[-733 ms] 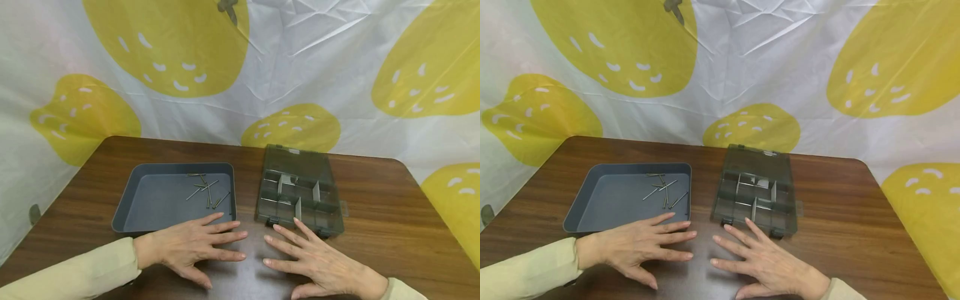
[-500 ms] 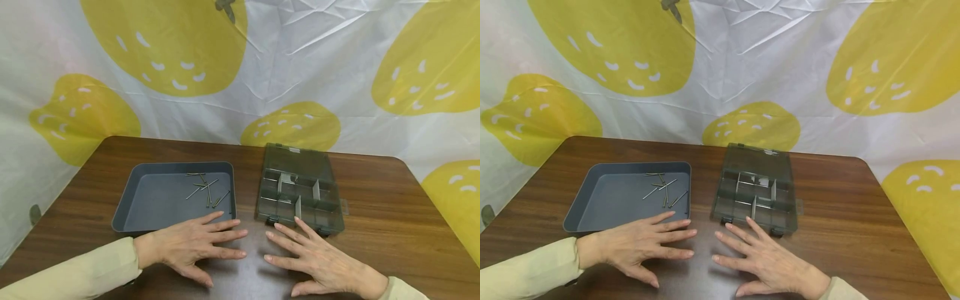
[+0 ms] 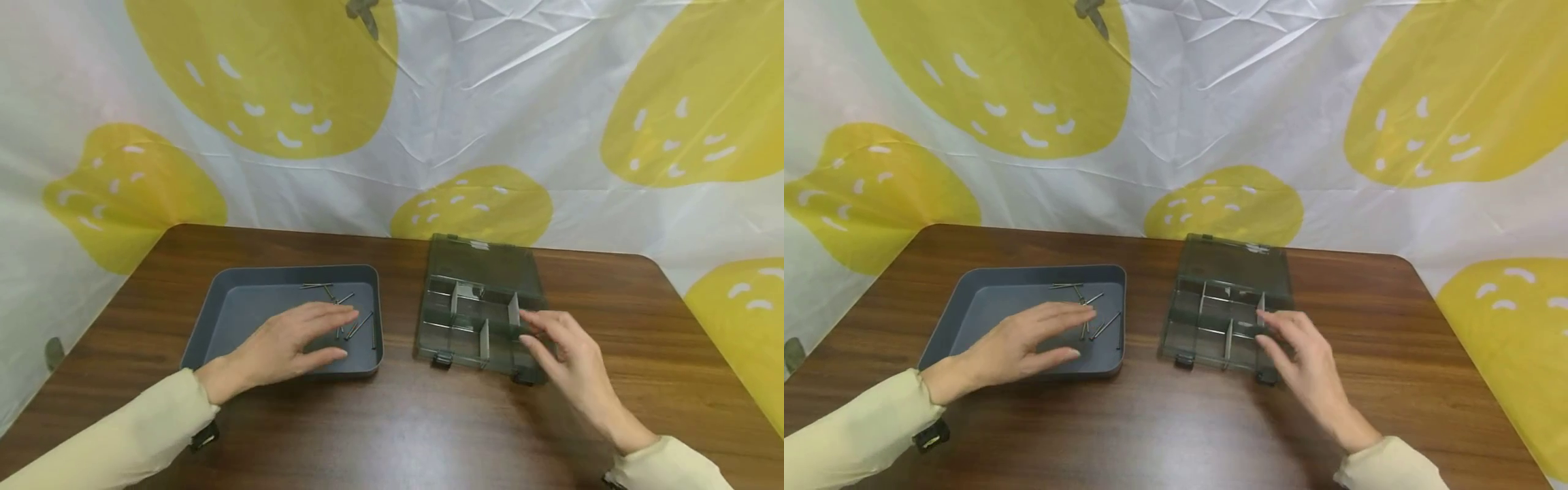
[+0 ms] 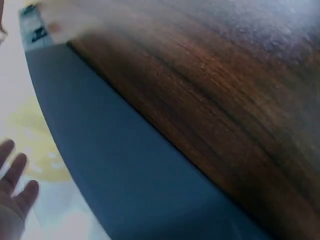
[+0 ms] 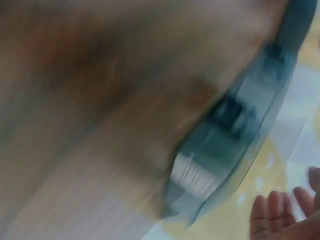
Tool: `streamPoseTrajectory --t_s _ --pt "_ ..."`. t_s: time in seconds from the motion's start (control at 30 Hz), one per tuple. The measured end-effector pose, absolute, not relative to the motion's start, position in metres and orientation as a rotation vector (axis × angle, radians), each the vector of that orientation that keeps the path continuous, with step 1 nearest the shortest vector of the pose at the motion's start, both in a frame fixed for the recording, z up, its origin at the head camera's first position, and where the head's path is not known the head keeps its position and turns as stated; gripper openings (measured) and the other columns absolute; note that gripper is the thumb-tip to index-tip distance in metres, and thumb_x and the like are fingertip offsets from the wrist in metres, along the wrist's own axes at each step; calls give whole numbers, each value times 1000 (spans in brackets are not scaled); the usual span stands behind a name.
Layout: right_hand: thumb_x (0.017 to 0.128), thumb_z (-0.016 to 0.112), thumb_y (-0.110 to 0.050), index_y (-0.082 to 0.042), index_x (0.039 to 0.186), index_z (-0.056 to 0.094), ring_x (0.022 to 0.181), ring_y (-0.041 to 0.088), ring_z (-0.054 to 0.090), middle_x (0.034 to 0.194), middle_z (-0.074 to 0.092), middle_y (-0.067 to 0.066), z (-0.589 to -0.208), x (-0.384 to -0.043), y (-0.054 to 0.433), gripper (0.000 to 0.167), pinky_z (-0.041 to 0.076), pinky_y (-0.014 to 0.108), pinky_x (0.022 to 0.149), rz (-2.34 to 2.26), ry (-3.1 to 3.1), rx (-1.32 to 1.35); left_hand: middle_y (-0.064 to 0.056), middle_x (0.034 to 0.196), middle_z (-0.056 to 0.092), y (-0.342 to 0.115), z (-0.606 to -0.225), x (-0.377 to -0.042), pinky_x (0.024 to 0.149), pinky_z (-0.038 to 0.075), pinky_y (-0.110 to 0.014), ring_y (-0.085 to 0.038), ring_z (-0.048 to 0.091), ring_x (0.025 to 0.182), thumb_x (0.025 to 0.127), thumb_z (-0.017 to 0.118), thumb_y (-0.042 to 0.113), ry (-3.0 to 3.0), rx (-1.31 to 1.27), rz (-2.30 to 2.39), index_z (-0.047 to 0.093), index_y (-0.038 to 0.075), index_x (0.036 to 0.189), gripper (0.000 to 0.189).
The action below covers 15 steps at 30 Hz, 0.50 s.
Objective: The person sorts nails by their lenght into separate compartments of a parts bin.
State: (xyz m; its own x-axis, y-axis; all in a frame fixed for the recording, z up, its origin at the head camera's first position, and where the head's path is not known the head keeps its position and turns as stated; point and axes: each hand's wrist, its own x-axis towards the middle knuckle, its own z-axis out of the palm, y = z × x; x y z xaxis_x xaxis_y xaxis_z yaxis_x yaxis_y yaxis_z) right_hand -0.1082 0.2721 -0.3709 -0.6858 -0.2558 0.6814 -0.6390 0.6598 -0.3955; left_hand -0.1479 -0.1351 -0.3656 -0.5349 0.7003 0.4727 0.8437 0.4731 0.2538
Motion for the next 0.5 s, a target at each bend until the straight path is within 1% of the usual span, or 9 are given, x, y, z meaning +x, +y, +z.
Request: streamPoseTrajectory --t_s 0.07,0.1,0.2,0.27,0.4,0.5 --pt "79 70 5 2 113 64 87 -8 52 99 61 13 -370 -112 284 35 41 3 72 873 -2368 520 -4 124 62 -140 -367 -154 86 50 -38 -18 60 111 87 66 31 -2512 -1115 -806 59 12 127 45" --pt "77 70 7 2 114 63 85 -11 50 98 59 14 -370 -114 289 37 40 2 69 874 -2417 449 -4 119 65 -142 -368 -157 82 52 -37 -18 63 105 87 67 29 -2562 -1005 -880 60 11 125 42" --pt "80 70 1 4 116 61 81 -13 46 96 58 15 -372 -117 302 36 40 3 67 853 -2549 310 -7 106 69 -149 -371 -167 73 53 -36 -19 66 91 89 66 24 -2684 -679 -1059 65 9 117 32" --pt "81 70 -3 5 116 60 78 -11 45 94 58 16 -374 -119 308 37 40 6 65 830 -2609 266 -9 101 70 -154 -374 -175 71 53 -33 -20 66 85 89 65 22 -2730 -513 -1134 66 6 112 28" --pt "80 72 -6 5 116 60 72 -5 44 87 60 14 -377 -122 314 39 39 16 60 781 -2663 237 -12 94 70 -161 -379 -183 66 50 -29 -23 66 82 88 66 19 -2791 -357 -1187 67 2 106 25" --pt "79 73 -6 5 115 60 70 -2 44 84 61 12 -378 -125 316 40 38 20 59 755 -2681 231 -12 92 70 -162 -381 -185 65 48 -28 -21 65 81 87 66 20 -2858 -308 -1193 67 2 104 24"
